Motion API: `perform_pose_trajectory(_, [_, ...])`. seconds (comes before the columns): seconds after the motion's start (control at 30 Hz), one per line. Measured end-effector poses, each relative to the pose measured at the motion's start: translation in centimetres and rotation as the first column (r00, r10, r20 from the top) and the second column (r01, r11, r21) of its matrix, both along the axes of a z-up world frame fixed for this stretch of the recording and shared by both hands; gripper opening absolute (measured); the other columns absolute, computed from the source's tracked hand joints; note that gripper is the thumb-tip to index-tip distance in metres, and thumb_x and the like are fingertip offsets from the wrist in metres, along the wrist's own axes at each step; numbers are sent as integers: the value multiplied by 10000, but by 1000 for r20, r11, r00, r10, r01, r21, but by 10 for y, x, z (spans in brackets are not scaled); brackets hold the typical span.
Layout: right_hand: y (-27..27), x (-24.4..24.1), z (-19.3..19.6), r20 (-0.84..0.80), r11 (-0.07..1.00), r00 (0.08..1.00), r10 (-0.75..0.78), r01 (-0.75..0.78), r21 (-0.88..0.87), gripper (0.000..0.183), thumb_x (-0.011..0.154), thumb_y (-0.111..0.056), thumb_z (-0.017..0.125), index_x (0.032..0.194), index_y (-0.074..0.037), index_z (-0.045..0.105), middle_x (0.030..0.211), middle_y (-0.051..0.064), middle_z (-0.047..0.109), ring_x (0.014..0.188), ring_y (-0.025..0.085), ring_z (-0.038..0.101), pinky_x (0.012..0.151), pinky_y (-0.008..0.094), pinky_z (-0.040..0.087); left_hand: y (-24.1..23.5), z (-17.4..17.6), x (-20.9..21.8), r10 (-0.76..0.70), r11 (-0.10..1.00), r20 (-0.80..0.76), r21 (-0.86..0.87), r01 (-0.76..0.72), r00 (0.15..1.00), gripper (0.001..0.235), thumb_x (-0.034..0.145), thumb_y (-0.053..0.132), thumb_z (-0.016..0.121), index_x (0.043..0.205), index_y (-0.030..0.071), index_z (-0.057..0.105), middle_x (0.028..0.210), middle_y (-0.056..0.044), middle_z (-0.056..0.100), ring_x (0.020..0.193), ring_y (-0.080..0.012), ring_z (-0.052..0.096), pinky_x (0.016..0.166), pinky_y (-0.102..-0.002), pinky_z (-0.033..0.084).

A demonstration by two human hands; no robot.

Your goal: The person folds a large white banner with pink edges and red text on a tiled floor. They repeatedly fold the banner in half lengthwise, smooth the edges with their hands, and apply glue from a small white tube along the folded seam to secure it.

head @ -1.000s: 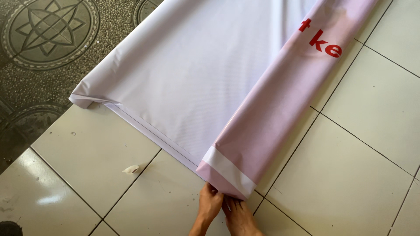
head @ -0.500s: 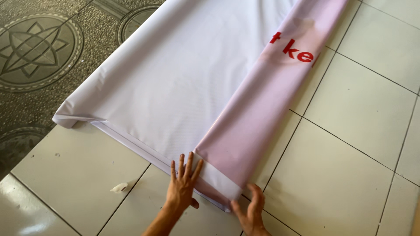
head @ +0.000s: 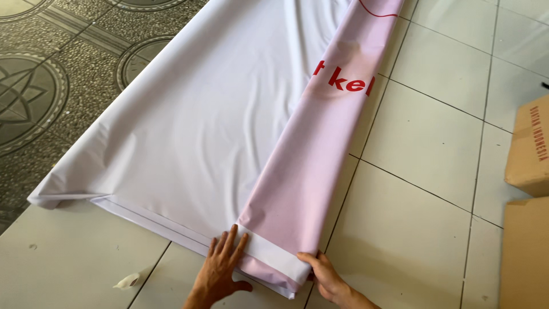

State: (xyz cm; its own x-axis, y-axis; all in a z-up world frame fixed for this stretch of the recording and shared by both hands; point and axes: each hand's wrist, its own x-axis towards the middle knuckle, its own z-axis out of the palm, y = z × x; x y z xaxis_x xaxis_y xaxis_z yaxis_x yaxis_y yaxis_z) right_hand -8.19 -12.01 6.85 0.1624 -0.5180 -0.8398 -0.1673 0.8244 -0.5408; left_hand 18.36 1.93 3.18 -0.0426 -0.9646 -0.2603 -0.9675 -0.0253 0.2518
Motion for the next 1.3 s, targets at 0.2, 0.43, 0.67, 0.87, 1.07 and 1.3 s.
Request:
perform_pose_trajectory(0.2, [-3,-90,-52,24,974,981,-193,195,-113,422,752,-7,749,1160,96,724,987,241,761,832,331,663,728,416,506,-4,-12,-86,13,988,-24,-153,-17,1000,1344,767,831,898,1663,150,163,1696,-270,56,1469,-530,226,1138,-667,223])
perform_pose_trajectory(0.43, [-12,-196,-55,-33,918,940,-339,323,-229,468,806,18,647,1269,81,630,1082,284,689,900,450,638,743,533,498,-35,48,-174,-2,978,-318,197,68,948,1066,890,625,641,1672,164,82,1708,-248,-75,1506,-548,94,1176,-698,111])
perform_pose_trajectory(0.67, [-21,-321,-78,-187,883,904,-383,300,-362,483,829,12,649,1305,90,624,1186,268,664,1032,435,620,896,481,480,-41,9,-282,-101,967,-352,184,175,930,1186,762,507,634,1677,91,5,1718,-262,-128,1504,-568,75,1123,-742,151])
perform_pose_trajectory(0.87, [-18,-389,-65,-410,920,836,-363,252,-301,396,837,-31,729,1212,94,704,1121,259,690,982,448,624,819,441,440,-21,-73,-370,-88,987,-273,-152,47,958,638,1066,110,352,1671,-1,186,1739,-215,125,1431,-494,292,1044,-677,302])
perform_pose_trajectory(1.07, [-4,-338,34,-593,953,766,-249,84,-292,471,847,-24,758,1310,61,724,1091,256,738,963,425,650,844,411,415,-18,-70,-370,169,610,-72,-775,-162,983,433,1130,184,261,1397,112,594,1492,-79,605,1350,-343,578,1094,-520,465])
perform_pose_trajectory(1.3, [-9,-210,134,-560,960,816,-145,-20,-279,619,845,6,649,1461,-53,618,1320,182,705,1183,323,648,1025,415,455,-10,-89,-375,211,609,-174,-746,-269,962,413,1110,233,314,1421,85,543,1448,-58,647,1342,-281,607,1087,-594,435])
